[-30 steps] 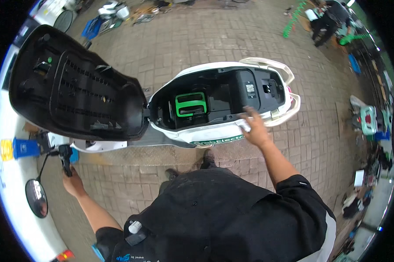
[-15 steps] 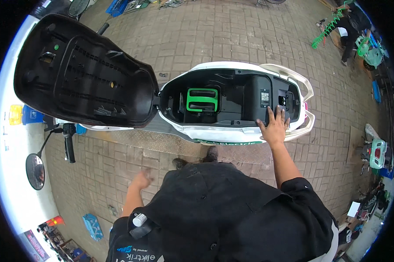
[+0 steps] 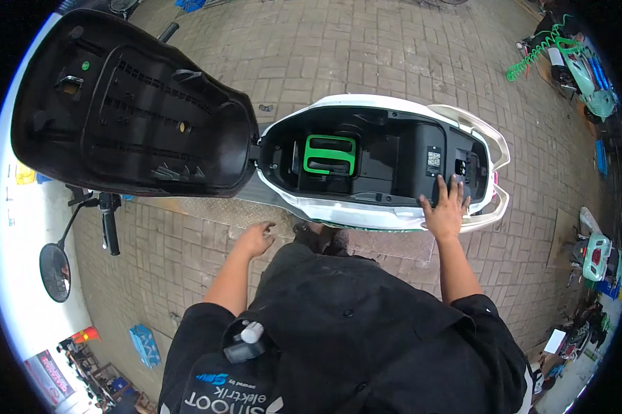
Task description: The person operates the controls of an electric scooter, opens the seat compartment to access internal components, and retrieves a T-handle wrench from a blue toolbox to perform adjustments inside the battery bay.
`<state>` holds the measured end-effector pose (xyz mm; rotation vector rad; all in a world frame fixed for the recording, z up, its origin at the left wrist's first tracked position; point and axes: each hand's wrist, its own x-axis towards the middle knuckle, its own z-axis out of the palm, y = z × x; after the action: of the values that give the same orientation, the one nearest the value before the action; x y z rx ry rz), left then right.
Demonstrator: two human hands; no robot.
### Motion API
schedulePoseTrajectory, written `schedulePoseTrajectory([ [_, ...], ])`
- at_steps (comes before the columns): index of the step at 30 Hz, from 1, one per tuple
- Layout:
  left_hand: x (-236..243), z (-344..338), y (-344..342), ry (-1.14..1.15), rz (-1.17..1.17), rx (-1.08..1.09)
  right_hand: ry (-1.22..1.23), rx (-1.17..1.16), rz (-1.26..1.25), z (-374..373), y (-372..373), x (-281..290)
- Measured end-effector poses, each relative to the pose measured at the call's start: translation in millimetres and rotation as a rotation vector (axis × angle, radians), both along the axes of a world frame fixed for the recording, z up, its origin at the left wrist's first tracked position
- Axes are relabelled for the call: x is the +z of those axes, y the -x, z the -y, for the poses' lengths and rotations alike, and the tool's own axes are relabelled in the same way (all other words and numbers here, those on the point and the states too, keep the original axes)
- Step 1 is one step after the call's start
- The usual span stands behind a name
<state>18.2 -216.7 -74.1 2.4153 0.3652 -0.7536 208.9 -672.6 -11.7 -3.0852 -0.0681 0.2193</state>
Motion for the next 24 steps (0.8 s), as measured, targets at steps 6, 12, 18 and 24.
schedulePoseTrajectory([
  [6,-10.5,14.1,-68.4,0.073,0.184,0.105,0.022,0.000,0.081,8.6,-3.4,-18.7],
  [12,-55.3,0.6,-130.6,0.037,0.316,-0.019,0.075,-0.025,0.074,5.7,-1.5,-17.9],
  [18,-78.2,-7.9,-201.4,-0.097,-0.065,-0.257,0.075,-0.033,0.082,4.1,-2.1,-17.1],
  [24,-81.4,-18.3,-231.4,-0.271,-0.156,-0.291,0.035,-0.031,0.122,0.4,-6.8,-15.8],
])
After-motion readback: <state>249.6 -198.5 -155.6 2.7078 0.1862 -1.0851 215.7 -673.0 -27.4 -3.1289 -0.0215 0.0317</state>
